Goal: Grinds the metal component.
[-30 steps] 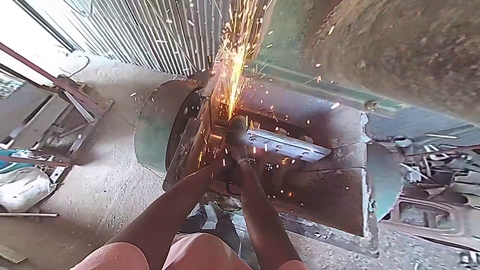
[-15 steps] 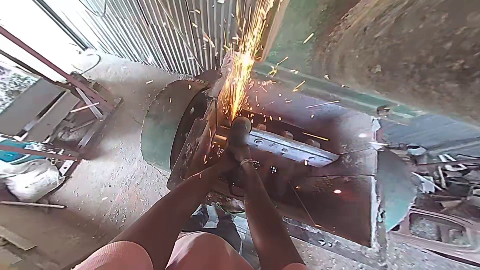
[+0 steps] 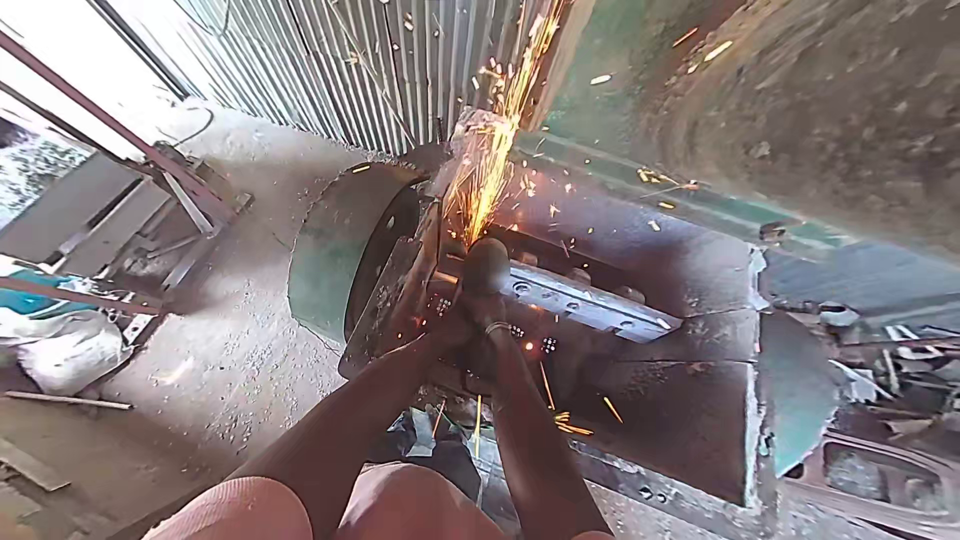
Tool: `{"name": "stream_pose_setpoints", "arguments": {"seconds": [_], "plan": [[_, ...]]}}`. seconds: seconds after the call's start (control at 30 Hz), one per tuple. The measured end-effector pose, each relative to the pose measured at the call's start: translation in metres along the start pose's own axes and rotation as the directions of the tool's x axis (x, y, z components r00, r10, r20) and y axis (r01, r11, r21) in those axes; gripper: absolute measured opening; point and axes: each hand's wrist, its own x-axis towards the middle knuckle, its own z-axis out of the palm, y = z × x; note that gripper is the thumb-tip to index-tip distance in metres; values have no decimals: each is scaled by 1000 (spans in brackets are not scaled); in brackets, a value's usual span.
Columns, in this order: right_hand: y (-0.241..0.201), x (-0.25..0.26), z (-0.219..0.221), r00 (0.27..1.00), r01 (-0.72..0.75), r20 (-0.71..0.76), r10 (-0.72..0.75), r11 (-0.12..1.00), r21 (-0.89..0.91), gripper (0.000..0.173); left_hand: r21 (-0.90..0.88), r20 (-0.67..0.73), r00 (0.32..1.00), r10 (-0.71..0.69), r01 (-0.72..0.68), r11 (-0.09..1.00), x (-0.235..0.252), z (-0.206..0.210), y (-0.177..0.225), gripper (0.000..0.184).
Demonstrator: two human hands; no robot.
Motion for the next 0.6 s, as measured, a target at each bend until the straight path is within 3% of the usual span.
{"name": "stream_pose_setpoints", "arguments": {"seconds": [0.03, 0.1, 0.17, 0.27, 0.33, 0.43, 0.53, 0.6], "plan": [[8, 7, 3, 1000, -20, 9, 20, 1000, 14, 73, 19, 17, 1000, -10, 10, 1000, 2, 2, -2, 53], [7, 9, -2, 1000, -26, -1, 26, 1000, -16, 62, 33, 59, 998, -2, 0, 999, 2, 2, 4, 52], [-9, 5, -12, 998, -47, 21, 51, 989, -139, 58, 89, 168, 975, -145, 132, 987, -23, -13, 41, 38], [-29, 5, -18, 967, -130, 206, 151, 985, -111, 63, 61, 142, 979, -148, 141, 988, -26, -13, 36, 36], [2, 15, 9, 1000, 8, 26, -8, 1000, 18, 69, -16, 86, 995, -49, 51, 999, -5, 1, 3, 44], [-2, 2, -5, 991, -93, 104, 87, 994, 53, 75, -4, 78, 994, -80, 80, 997, 6, 6, -5, 46], [31, 38, 14, 999, -30, -45, 30, 1000, -8, 81, -25, 90, 993, -81, 84, 996, -2, 8, 4, 43], [51, 60, 26, 998, 4, -70, -6, 1000, -20, 84, -46, 63, 998, 31, -28, 999, -1, 13, -3, 42]]}}
